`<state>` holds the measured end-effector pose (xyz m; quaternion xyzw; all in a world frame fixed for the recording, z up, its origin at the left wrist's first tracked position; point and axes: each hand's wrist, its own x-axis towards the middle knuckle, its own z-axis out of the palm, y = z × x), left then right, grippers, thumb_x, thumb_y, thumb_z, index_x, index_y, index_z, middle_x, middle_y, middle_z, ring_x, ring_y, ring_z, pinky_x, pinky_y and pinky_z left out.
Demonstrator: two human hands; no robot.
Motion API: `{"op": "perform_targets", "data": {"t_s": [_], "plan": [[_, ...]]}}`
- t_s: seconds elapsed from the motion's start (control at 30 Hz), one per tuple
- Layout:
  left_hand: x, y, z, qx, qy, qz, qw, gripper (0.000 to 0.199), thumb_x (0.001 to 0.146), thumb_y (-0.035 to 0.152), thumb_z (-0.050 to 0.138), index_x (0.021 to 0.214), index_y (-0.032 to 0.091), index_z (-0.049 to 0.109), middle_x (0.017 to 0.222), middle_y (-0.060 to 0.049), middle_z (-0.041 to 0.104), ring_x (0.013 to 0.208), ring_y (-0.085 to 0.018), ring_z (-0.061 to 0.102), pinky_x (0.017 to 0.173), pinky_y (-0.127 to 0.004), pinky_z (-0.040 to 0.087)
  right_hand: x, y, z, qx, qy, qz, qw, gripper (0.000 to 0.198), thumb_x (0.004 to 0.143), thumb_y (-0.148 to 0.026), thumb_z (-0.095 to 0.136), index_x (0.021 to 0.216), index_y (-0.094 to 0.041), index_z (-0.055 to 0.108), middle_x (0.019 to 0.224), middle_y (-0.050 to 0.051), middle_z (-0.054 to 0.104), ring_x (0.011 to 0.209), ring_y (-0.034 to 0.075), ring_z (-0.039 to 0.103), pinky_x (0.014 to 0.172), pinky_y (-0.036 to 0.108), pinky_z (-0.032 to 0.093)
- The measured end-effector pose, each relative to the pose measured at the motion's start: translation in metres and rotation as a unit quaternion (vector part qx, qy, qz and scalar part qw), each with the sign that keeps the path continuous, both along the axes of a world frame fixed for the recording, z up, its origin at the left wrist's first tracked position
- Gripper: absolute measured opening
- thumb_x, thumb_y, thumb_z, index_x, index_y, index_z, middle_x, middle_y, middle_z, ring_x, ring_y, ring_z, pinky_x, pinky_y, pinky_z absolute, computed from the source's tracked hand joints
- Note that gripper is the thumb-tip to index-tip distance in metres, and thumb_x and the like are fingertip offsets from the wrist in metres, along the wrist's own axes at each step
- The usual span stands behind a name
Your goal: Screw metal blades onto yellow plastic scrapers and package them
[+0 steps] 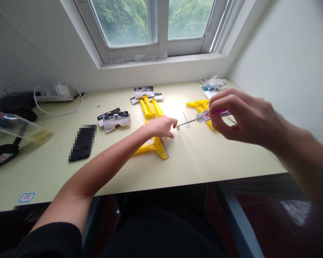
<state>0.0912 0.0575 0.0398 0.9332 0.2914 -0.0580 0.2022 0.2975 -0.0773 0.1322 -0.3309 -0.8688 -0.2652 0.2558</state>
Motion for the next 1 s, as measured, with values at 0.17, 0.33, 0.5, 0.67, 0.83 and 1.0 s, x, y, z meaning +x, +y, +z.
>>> {"op": "perform_targets", "data": {"t_s": [0.17,0.33,0.5,0.67,0.83,1.0], "plan": [[0.005,-0.002,-0.003,-0.001,0.01,-0.003,1.0,0.008,0.074,0.021,0.068,0.081,0.018,0.068,0.088,-0.006,0.067,0.074,-0.017,0.06,0.056,-0.024,0.039,0.0,0.0,0.0,-0.012,0.001,-0.001,1.0,0.022,0.079,-0.008,0.06,0.095,-0.018,0.049,0.092,0.004,0.063,0.078,0.012,0.061,0.06,0.024,0.05],[0.015,0.001,-0.013,0.01,-0.048,0.045,0.998,0.01,0.074,0.018,0.069,0.084,0.017,0.067,0.094,-0.006,0.068,0.083,-0.018,0.062,0.062,-0.023,0.043,-0.001,0.001,0.001,-0.005,0.005,0.009,1.0,0.022,0.079,-0.008,0.06,0.095,-0.019,0.049,0.091,0.004,0.063,0.076,0.012,0.061,0.059,0.023,0.05],[0.024,0.006,-0.017,0.004,-0.072,0.084,0.994,0.034,0.075,0.024,0.072,0.107,0.016,0.065,0.1,-0.007,0.07,0.084,-0.017,0.064,0.069,-0.024,0.049,-0.002,0.001,-0.001,-0.016,0.011,0.01,1.0,0.023,0.078,-0.007,0.06,0.095,-0.018,0.049,0.091,0.004,0.063,0.075,0.012,0.061,0.059,0.023,0.05],[0.034,0.008,-0.016,-0.018,-0.069,0.086,0.994,0.02,0.073,0.02,0.072,0.093,0.017,0.073,0.092,-0.006,0.071,0.079,-0.017,0.065,0.071,-0.024,0.05,-0.002,0.001,-0.002,-0.018,0.007,0.013,1.0,0.023,0.078,-0.008,0.061,0.095,-0.018,0.049,0.092,0.005,0.062,0.078,0.013,0.062,0.061,0.024,0.051],[0.039,0.011,-0.014,-0.045,-0.057,0.098,0.993,0.015,0.07,0.014,0.069,0.084,0.016,0.074,0.074,-0.005,0.07,0.066,-0.016,0.064,0.062,-0.024,0.049,-0.003,0.0,-0.002,-0.012,0.003,0.01,1.0,0.021,0.08,-0.009,0.059,0.096,-0.018,0.048,0.093,0.004,0.062,0.079,0.013,0.062,0.062,0.024,0.051],[0.04,0.014,-0.01,-0.083,-0.042,0.107,0.99,0.015,0.069,0.013,0.067,0.082,0.016,0.073,0.064,-0.003,0.068,0.056,-0.014,0.063,0.059,-0.023,0.049,-0.001,-0.003,0.001,0.001,0.003,-0.004,1.0,0.026,0.078,-0.009,0.061,0.097,-0.02,0.049,0.092,0.003,0.063,0.077,0.012,0.062,0.06,0.024,0.051]]}}
